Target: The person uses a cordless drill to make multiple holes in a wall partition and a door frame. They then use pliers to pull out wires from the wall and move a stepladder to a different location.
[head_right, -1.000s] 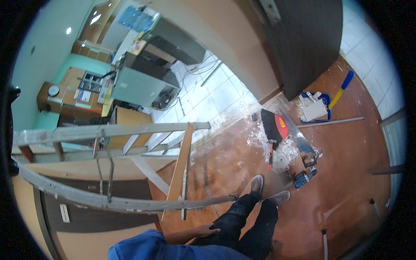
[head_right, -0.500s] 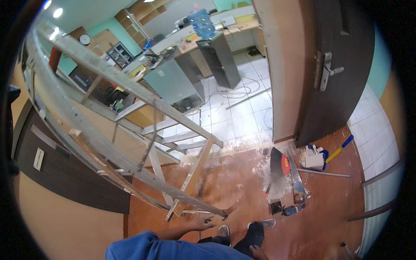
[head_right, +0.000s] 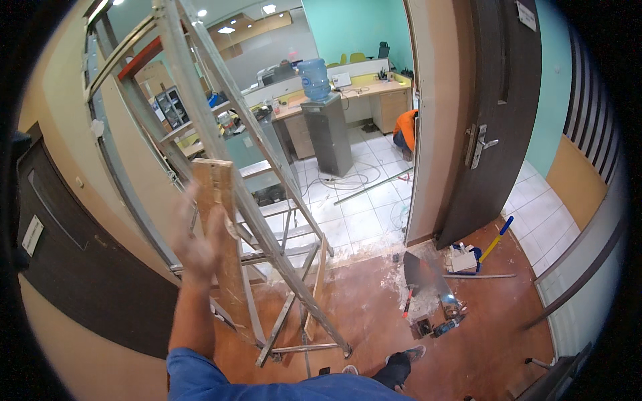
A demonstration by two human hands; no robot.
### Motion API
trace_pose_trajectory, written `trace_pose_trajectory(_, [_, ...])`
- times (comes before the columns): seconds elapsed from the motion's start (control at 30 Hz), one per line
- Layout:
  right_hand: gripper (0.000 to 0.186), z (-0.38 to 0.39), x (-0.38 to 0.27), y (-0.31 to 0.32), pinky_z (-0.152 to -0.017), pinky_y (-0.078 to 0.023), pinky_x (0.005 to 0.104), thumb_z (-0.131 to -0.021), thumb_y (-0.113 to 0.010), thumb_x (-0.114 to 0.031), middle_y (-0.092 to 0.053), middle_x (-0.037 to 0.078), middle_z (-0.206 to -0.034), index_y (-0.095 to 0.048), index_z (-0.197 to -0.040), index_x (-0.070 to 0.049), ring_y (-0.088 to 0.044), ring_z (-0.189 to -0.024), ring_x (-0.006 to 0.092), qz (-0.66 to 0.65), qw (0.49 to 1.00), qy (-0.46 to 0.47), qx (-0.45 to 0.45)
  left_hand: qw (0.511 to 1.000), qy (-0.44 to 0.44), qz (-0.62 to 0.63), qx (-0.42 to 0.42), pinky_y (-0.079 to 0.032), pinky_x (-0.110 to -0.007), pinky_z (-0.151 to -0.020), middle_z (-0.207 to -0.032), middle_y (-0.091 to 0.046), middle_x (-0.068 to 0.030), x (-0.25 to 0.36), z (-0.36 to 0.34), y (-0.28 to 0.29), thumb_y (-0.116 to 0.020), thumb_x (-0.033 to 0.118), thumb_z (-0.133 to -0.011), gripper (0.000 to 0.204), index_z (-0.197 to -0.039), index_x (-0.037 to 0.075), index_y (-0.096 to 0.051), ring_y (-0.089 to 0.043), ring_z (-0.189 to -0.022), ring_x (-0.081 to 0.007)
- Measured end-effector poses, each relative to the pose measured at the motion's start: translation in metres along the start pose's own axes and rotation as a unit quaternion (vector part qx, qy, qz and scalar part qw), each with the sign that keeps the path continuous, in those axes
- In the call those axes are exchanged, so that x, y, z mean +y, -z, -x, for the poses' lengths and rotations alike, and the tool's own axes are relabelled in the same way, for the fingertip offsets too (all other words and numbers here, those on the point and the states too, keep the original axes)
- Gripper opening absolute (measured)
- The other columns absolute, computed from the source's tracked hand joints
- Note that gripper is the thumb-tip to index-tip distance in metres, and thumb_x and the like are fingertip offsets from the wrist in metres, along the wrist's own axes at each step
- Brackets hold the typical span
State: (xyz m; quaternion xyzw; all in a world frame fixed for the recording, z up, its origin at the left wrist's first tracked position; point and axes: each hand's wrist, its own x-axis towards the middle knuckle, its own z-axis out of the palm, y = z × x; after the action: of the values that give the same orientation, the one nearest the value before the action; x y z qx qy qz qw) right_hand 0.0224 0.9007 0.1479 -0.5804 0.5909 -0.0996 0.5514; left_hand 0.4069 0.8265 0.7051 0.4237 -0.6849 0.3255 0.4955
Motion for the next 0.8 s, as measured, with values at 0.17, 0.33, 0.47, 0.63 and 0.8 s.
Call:
trace_pose_trajectory(0.17, [0.05, 0.004, -0.043, -0.02, -0.088, -0.049, 0.0411, -0.094, -0.059, -0.047, -0.069, 0.018, -0.107, -0.068, -0.117, -0.004, -0.065, -0.102, 0.0286, 0.022, 0.999, 0.029, -0.014, 0.993, 0.076, -0.074, 0.051, -0.04, -0.043, -0.111, -0.136, -0.056, -0.0261, -0.067, -0.054, 0.013, -0.083, 0.039, -0.079, 0.098, -0.15, -0.004, -0.033, -0.052, -0.13, -0.0398])
trace_pose_trajectory(0.33, [0.049, 0.002, -0.058, -0.028, -0.086, -0.05, 0.0409, -0.093, -0.059, -0.046, -0.069, 0.017, -0.105, -0.069, -0.115, -0.004, -0.065, -0.1, 0.028, 0.048, 0.998, 0.023, -0.015, 0.948, 0.282, 0.088, -0.119, -0.047, -0.04, -0.102, -0.124, -0.064, -0.0247, -0.089, -0.039, -0.012, -0.077, 0.052, -0.081, 0.092, -0.146, -0.003, -0.041, -0.062, -0.117, -0.0358])
trace_pose_trajectory(0.47, [0.048, 0.007, -0.051, -0.03, -0.085, -0.05, 0.0408, -0.093, -0.06, -0.046, -0.07, 0.017, -0.103, -0.069, -0.115, -0.004, -0.065, -0.098, 0.0276, 0.057, 0.998, 0.005, -0.009, 0.897, 0.326, 0.243, -0.173, -0.052, -0.036, -0.088, -0.104, -0.071, -0.0188, -0.095, -0.026, -0.03, -0.074, 0.056, -0.083, 0.068, -0.119, -0.002, -0.065, -0.068, -0.098, -0.0268])
trace_pose_trajectory(0.63, [0.046, 0.024, -0.028, -0.028, -0.083, -0.05, 0.0407, -0.093, -0.06, -0.045, -0.07, 0.016, -0.101, -0.07, -0.113, -0.004, -0.066, -0.096, 0.027, 0.069, 0.997, -0.029, -0.002, 0.892, 0.311, 0.246, -0.217, -0.051, -0.036, -0.082, -0.092, -0.071, -0.0143, -0.105, -0.023, -0.026, -0.069, 0.062, -0.084, 0.068, -0.104, -0.003, -0.071, -0.067, -0.087, -0.0217])
trace_pose_trajectory(0.8, [0.045, 0.044, 0.005, -0.022, -0.082, -0.051, 0.0406, -0.092, -0.06, -0.044, -0.07, 0.015, -0.1, -0.07, -0.112, -0.004, -0.066, -0.094, 0.0265, 0.077, 0.995, -0.071, 0.008, 0.886, 0.334, 0.229, -0.228, -0.052, -0.036, -0.081, -0.093, -0.072, -0.0147, -0.102, -0.021, -0.023, -0.071, 0.062, -0.081, 0.069, -0.105, -0.003, -0.07, -0.068, -0.087, -0.0229])
